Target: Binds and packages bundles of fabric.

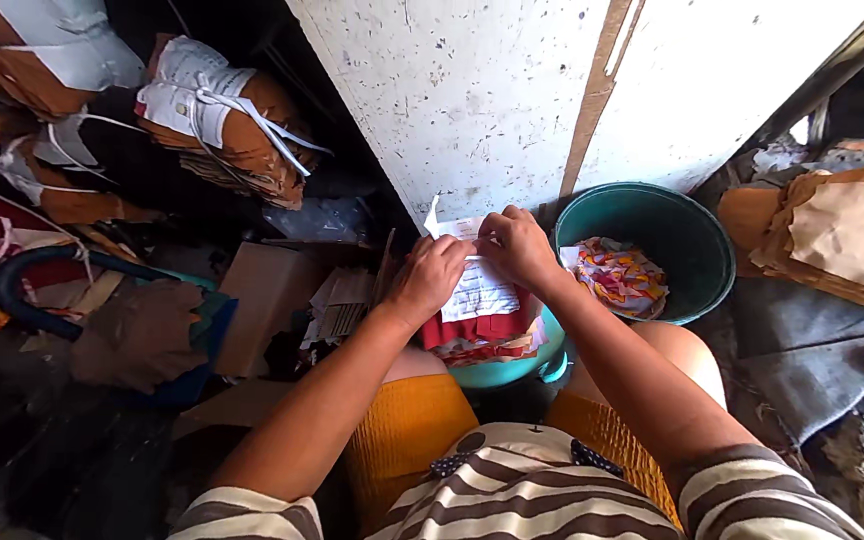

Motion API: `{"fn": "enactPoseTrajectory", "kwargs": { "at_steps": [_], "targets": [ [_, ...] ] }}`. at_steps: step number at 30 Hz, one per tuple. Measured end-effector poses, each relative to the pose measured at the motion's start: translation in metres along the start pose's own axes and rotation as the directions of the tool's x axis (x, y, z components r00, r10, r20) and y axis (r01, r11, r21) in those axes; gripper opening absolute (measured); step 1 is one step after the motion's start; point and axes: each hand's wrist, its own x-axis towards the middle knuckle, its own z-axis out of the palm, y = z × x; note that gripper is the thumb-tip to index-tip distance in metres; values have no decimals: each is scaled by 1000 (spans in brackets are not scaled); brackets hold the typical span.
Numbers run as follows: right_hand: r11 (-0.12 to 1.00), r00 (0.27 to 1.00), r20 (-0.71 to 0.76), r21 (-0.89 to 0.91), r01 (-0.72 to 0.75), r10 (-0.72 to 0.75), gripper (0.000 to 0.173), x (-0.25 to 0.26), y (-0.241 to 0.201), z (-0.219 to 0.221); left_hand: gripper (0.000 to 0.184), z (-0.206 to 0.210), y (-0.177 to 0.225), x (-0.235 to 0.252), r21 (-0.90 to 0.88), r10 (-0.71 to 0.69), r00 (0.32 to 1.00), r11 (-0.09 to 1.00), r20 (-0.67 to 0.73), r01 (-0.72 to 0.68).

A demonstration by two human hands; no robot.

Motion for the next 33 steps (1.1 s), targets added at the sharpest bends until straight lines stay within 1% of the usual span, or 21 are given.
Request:
{"fn": "enactPoseTrajectory", "kwargs": {
  "at_steps": [2, 4, 5, 7, 8, 11, 14, 18, 20, 23, 27, 29, 31, 33],
  "targets": [
    [994, 989, -115, -66, 82, -89, 18, -9, -4, 5, 15, -2, 2, -1, 6, -48, 998, 999, 31, 47],
    [980, 965, -190, -121, 161, -182, 14, -20, -10, 6, 15, -4, 5, 0, -43, -131, 990, 990, 59, 133],
    [975, 956, -206, -124, 186, -209, 17, -24, -10, 10, 16, -4, 7, 0, -74, -169, 983, 982, 72, 174],
    [971, 949, -216, -122, 206, -228, 30, -34, -10, 18, 20, -1, 9, -1, -129, -232, 970, 962, 78, 240],
    [967, 940, -238, -133, 216, -243, 33, -38, -9, 23, 22, 1, 11, -1, -150, -254, 965, 953, 71, 262],
    [952, 899, -331, -204, 229, -287, 31, -42, -6, 37, 31, 4, 14, -1, -184, -295, 953, 935, 70, 303],
    [930, 881, -342, -281, 236, -327, 25, -43, -7, 40, 32, 9, 13, -3, -211, -284, 958, 934, 48, 288],
    [897, 854, -318, -305, 320, -412, 11, -44, -5, 36, 30, 16, 9, -5, -199, -236, 972, 953, -21, 227],
    [889, 859, -291, -318, 329, -422, 10, -46, -4, 30, 31, 18, 7, -7, -161, -217, 975, 965, -35, 209],
    [910, 882, -272, -271, 314, -385, 14, -45, -7, 23, 33, 20, 8, -7, -128, -200, 979, 973, -44, 193],
    [951, 919, -249, -112, 287, -306, 11, -43, -15, 18, 35, 21, 8, -7, -143, -188, 980, 973, -60, 178],
    [967, 950, -185, -17, 254, -253, 7, -44, -19, 12, 34, 21, 7, -8, -146, -188, 980, 973, -63, 177],
    [977, 978, -38, 53, 205, -204, 11, -44, -20, -3, 36, 21, 6, -8, -146, -192, 980, 972, -57, 182],
    [978, 974, 86, 5, 209, -209, 21, -44, -11, -21, 36, 21, 5, -8, -143, -186, 981, 974, -47, 178]
  ]
}}
